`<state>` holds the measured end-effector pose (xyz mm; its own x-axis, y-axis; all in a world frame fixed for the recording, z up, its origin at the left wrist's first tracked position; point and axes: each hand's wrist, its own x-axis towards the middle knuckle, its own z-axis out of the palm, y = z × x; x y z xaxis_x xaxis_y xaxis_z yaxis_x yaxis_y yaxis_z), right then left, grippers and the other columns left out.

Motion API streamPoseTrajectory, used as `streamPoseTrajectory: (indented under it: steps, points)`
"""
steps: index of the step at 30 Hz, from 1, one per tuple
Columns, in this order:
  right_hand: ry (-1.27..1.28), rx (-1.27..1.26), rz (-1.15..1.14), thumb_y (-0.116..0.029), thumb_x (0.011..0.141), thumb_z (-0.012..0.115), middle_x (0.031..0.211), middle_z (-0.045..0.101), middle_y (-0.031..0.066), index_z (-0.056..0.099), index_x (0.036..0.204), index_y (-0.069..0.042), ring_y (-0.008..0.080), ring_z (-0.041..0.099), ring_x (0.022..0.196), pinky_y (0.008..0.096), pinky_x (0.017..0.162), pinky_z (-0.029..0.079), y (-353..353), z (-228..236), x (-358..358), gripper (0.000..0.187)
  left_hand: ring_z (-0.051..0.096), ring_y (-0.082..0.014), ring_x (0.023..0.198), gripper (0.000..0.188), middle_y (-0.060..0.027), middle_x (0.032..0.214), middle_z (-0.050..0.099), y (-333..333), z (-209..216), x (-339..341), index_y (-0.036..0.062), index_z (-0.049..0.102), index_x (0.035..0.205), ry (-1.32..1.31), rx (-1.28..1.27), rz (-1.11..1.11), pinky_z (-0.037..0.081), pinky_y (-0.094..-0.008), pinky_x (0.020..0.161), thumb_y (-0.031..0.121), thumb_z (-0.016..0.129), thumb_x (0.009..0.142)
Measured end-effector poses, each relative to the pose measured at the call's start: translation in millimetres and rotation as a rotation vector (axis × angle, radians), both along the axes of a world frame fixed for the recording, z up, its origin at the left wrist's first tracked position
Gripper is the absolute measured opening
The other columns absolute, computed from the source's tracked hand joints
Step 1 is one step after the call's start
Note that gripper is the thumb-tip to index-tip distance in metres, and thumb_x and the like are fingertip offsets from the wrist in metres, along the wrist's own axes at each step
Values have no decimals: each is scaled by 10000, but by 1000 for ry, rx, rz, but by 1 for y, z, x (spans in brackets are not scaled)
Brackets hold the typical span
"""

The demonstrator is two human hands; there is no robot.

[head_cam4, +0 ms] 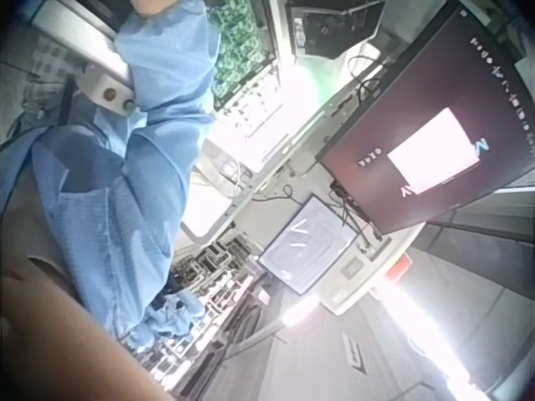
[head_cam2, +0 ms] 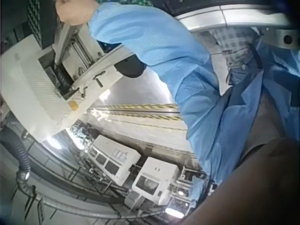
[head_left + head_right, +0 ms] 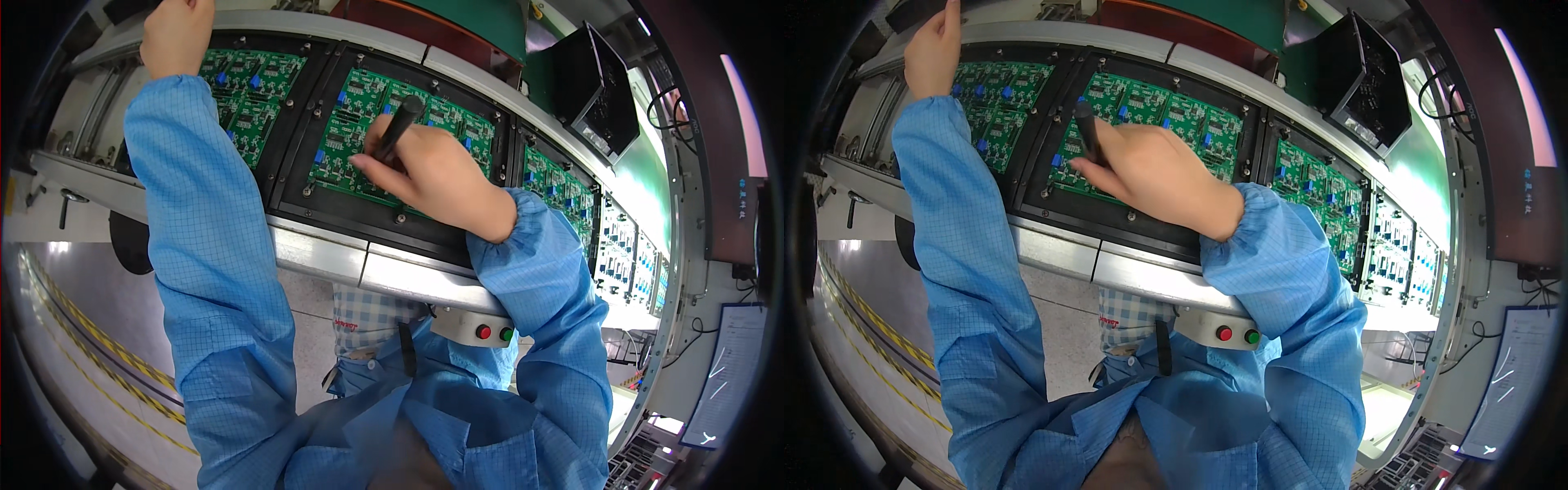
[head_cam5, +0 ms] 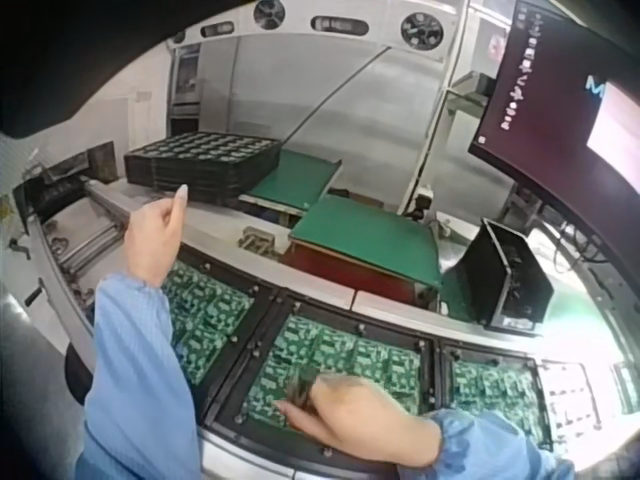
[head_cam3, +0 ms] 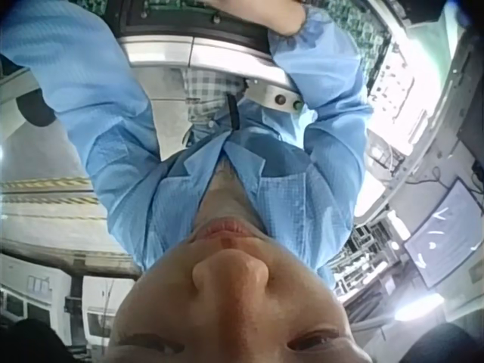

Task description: The person retrieves electronic components from a bin and inserts them into circuit boards by hand, presses the components with a handheld tool, and slides the board trays along the conveyor line.

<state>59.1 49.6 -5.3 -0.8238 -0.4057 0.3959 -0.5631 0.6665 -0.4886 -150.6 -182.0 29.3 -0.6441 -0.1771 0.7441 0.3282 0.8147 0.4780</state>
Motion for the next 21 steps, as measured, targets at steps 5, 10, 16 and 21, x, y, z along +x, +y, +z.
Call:
streamPoseTrajectory:
  steps: [5,10,16,21]
  points:
    - [81,-128,-266,-150,924,668,611,590,33,578,872,-27,100,579,505,246,466,427,13,14,7,161,560,-449,663,510,-250,687,555,3,2,3,-41,594,756,-16,16,-14,426,-471,594,408,529,989]
    - [-5,-137,-277,-152,930,660,606,583,40,564,869,-29,107,576,515,256,473,425,20,7,9,167,570,-456,682,507,-255,698,562,2,3,3,-40,599,759,-21,-6,3,430,-478,601,405,526,991]
    - [10,-179,-198,-157,931,657,641,574,69,563,890,-33,147,566,512,277,479,429,14,6,11,161,579,-458,700,501,-258,707,571,2,5,5,-39,605,761,-25,6,-10,435,-480,605,399,527,992]
    - [-19,-111,-65,-161,919,673,648,572,77,572,883,-35,180,571,524,300,486,433,-2,8,16,166,586,-456,703,493,-255,711,580,3,1,-2,-36,614,770,36,-9,-23,442,-472,606,396,529,992]
